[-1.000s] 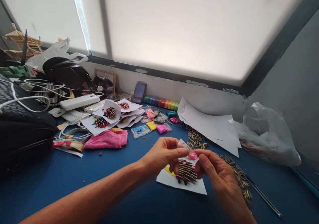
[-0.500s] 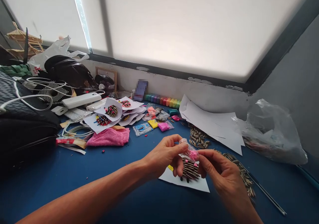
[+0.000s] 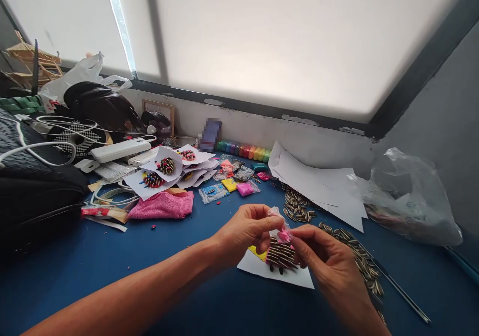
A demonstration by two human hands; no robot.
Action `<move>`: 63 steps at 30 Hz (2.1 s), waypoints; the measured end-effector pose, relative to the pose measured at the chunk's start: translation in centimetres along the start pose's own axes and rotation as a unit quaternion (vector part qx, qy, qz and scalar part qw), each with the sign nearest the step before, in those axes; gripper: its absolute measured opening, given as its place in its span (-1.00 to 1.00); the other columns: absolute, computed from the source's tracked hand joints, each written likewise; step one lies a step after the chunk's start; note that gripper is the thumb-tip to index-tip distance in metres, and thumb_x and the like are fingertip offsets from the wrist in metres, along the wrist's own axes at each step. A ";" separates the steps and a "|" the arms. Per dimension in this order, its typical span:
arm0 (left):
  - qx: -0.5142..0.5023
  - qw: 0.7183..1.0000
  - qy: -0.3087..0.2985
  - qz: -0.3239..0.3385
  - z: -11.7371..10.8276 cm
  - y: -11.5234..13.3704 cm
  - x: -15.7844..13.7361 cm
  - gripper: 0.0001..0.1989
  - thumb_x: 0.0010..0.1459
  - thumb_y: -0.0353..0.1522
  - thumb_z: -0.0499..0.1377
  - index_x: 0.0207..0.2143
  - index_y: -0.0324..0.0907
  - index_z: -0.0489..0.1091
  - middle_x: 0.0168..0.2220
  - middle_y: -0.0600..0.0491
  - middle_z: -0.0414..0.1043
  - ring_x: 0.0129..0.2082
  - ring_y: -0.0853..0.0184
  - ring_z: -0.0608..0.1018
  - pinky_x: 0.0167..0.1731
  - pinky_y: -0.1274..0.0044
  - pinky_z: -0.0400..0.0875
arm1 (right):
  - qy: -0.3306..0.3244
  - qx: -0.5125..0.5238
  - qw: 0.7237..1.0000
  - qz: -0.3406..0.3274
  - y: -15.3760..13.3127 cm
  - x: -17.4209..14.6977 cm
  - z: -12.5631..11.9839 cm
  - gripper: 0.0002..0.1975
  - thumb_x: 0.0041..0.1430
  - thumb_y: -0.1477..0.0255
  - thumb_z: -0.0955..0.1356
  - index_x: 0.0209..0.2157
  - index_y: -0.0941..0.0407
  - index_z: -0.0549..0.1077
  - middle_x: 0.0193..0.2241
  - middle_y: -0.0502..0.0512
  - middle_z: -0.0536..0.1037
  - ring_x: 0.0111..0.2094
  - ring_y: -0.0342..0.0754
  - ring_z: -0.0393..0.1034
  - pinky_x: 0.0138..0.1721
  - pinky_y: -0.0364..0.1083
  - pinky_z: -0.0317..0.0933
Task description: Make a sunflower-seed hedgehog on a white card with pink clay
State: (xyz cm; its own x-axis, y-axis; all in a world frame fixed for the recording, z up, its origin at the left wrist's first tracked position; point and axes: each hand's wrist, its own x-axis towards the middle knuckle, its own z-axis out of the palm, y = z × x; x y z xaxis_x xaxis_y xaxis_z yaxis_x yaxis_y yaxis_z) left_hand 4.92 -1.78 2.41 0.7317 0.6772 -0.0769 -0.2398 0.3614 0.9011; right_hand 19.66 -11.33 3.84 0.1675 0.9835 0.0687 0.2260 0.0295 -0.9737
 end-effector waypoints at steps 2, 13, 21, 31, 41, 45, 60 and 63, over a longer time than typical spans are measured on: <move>-0.009 1.000 -0.011 -0.006 0.1 0.0 -0.1 -0.59 -0.05 -0.13 0.39 -0.46 -0.26 0.33 -0.65 0.19 0.31 -0.77 0.60 0.27 -0.69 0.68 0.10 | 0.011 -0.025 1.000 -0.013 0.1 -0.1 -0.1 -0.73 0.13 0.15 0.40 -0.37 0.08 0.50 -0.51 0.02 0.51 -0.50 -0.10 0.39 -0.46 -0.15 0.34; -0.002 0.995 -0.094 -0.033 0.0 0.6 -0.3 -0.53 0.04 -0.02 0.31 -0.42 -0.21 0.22 -0.62 0.18 0.36 -0.80 0.54 0.35 -0.77 0.70 0.14 | 0.020 -0.083 0.996 -0.015 -0.3 0.1 -0.6 -0.70 0.17 0.12 0.34 -0.42 0.07 0.39 -0.55 -0.05 0.40 -0.54 -0.15 0.29 -0.51 -0.19 0.26; -0.002 0.998 -0.062 0.000 0.3 0.3 -0.4 -0.62 -0.02 -0.21 0.39 -0.47 -0.24 0.29 -0.66 0.21 0.32 -0.77 0.55 0.38 -0.74 0.71 0.18 | 0.038 -0.087 0.995 -0.002 0.3 0.4 -0.6 -0.67 0.15 0.08 0.34 -0.39 0.08 0.41 -0.60 -0.07 0.38 -0.56 -0.15 0.28 -0.51 -0.17 0.26; 0.032 0.999 -0.008 0.010 0.5 0.8 -0.5 -0.62 -0.04 -0.19 0.39 -0.51 -0.25 0.31 -0.63 0.18 0.35 -0.75 0.55 0.38 -0.75 0.71 0.14 | 0.113 -0.179 0.972 -0.099 1.0 -0.1 -0.7 -0.73 0.17 0.15 0.37 -0.23 0.04 0.44 -0.47 -0.01 0.55 -0.47 -0.11 0.45 -0.43 -0.17 0.36; 0.083 0.996 -0.038 0.011 0.1 0.5 -0.3 -0.63 0.09 -0.12 0.28 -0.44 -0.24 0.31 -0.67 0.18 0.35 -0.79 0.54 0.36 -0.77 0.71 0.15 | 0.097 -0.198 0.971 -0.097 0.2 -0.1 -0.7 -0.75 0.16 0.16 0.38 -0.39 0.06 0.49 -0.50 -0.01 0.55 -0.50 -0.10 0.45 -0.48 -0.17 0.33; 0.090 0.995 -0.042 -0.014 0.2 0.8 -0.6 -0.64 0.17 -0.11 0.21 -0.39 -0.20 0.24 -0.71 0.21 0.32 -0.81 0.52 0.36 -0.78 0.71 0.11 | 0.108 -0.168 0.978 -0.064 -0.5 0.1 -0.7 -0.68 0.13 0.10 0.38 -0.46 0.07 0.45 -0.59 -0.01 0.47 -0.57 -0.11 0.36 -0.54 -0.16 0.30; 0.015 1.000 0.012 0.007 -0.2 0.8 -0.1 -0.59 -0.10 -0.29 0.42 -0.28 -0.27 0.33 -0.42 0.09 0.50 -0.77 0.57 0.39 -0.79 0.70 0.13 | 0.123 -0.077 0.989 -0.028 -0.5 0.3 -0.9 -0.61 0.08 0.08 0.39 -0.24 0.10 0.53 -0.47 0.07 0.53 -0.55 -0.11 0.38 -0.51 -0.11 0.37; 0.013 1.000 0.018 0.005 -0.3 0.7 0.0 -0.64 -0.04 -0.31 0.37 -0.26 -0.28 0.34 -0.52 0.13 0.45 -0.79 0.56 0.37 -0.80 0.70 0.12 | 0.112 -0.082 0.990 -0.026 -0.4 0.3 -1.2 -0.68 0.11 0.13 0.36 -0.36 0.11 0.53 -0.56 0.03 0.46 -0.59 -0.13 0.34 -0.52 -0.12 0.32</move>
State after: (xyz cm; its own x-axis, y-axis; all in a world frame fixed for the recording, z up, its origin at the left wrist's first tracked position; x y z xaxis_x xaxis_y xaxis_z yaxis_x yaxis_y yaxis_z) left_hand 4.52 -1.34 2.88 0.7053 0.7040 -0.0828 -0.2300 0.3377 0.9127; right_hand 20.78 -11.22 4.48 0.3565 0.9163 0.1826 0.3903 0.0315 -0.9202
